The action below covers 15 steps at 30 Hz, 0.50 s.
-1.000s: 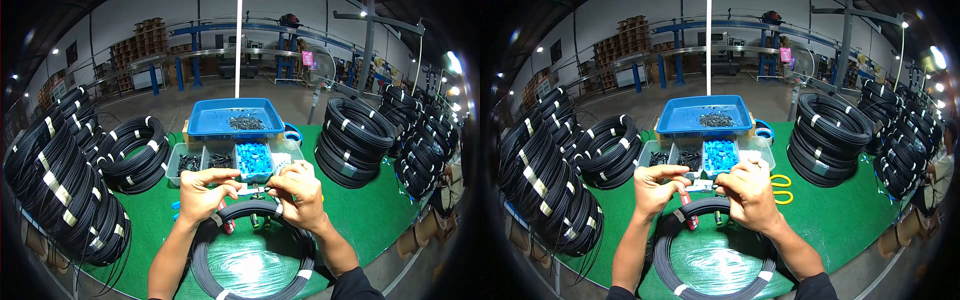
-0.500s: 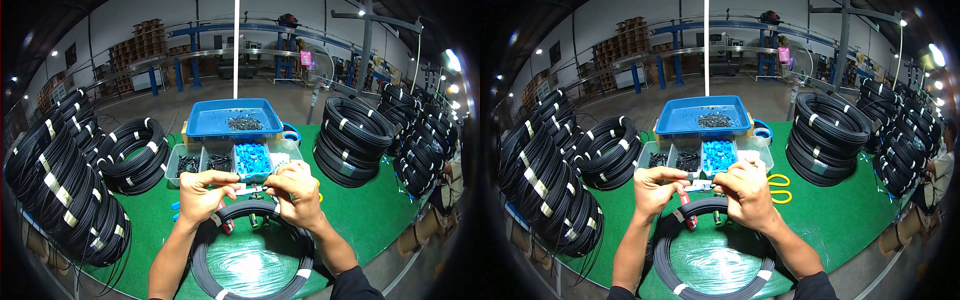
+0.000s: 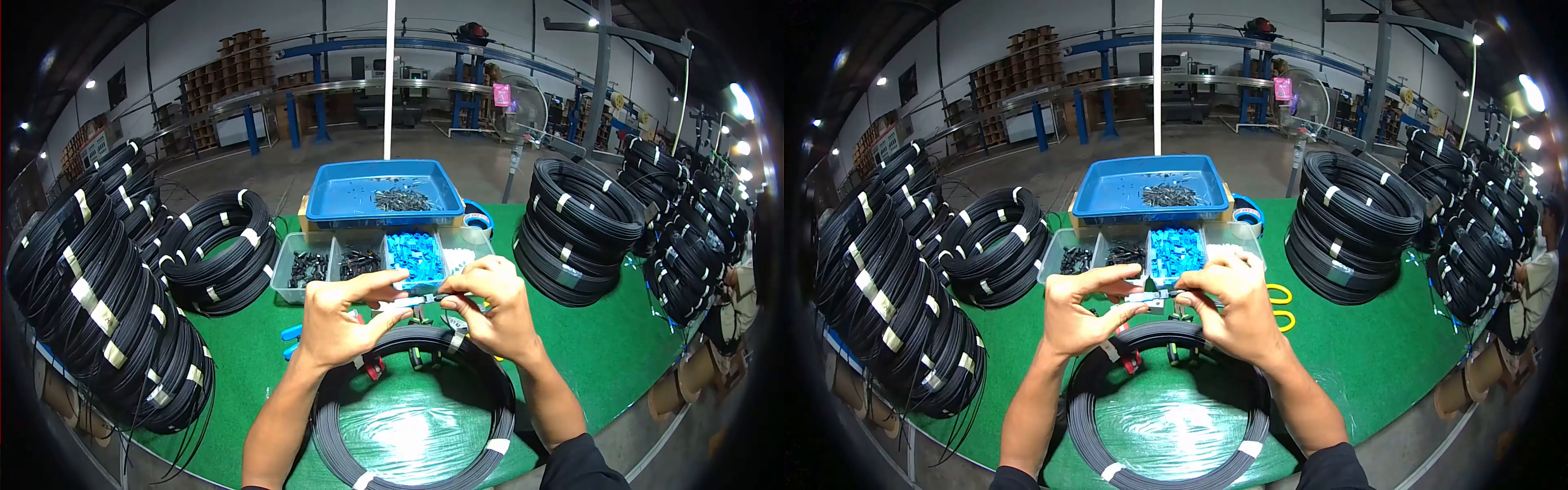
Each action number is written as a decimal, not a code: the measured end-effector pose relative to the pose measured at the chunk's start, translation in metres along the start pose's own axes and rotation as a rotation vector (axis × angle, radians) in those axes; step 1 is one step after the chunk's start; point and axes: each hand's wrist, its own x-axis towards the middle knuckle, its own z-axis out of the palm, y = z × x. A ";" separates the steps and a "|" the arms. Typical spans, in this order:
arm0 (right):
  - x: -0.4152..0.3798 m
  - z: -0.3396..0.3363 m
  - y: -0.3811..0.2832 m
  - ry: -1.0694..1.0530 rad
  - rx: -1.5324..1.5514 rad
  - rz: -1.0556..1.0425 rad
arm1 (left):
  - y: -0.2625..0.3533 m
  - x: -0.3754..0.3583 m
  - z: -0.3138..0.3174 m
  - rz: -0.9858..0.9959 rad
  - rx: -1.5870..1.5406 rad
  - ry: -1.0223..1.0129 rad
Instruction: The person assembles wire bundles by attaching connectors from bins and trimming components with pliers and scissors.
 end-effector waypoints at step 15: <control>0.003 -0.005 0.002 0.030 0.090 0.014 | -0.004 0.002 -0.001 0.108 0.007 0.006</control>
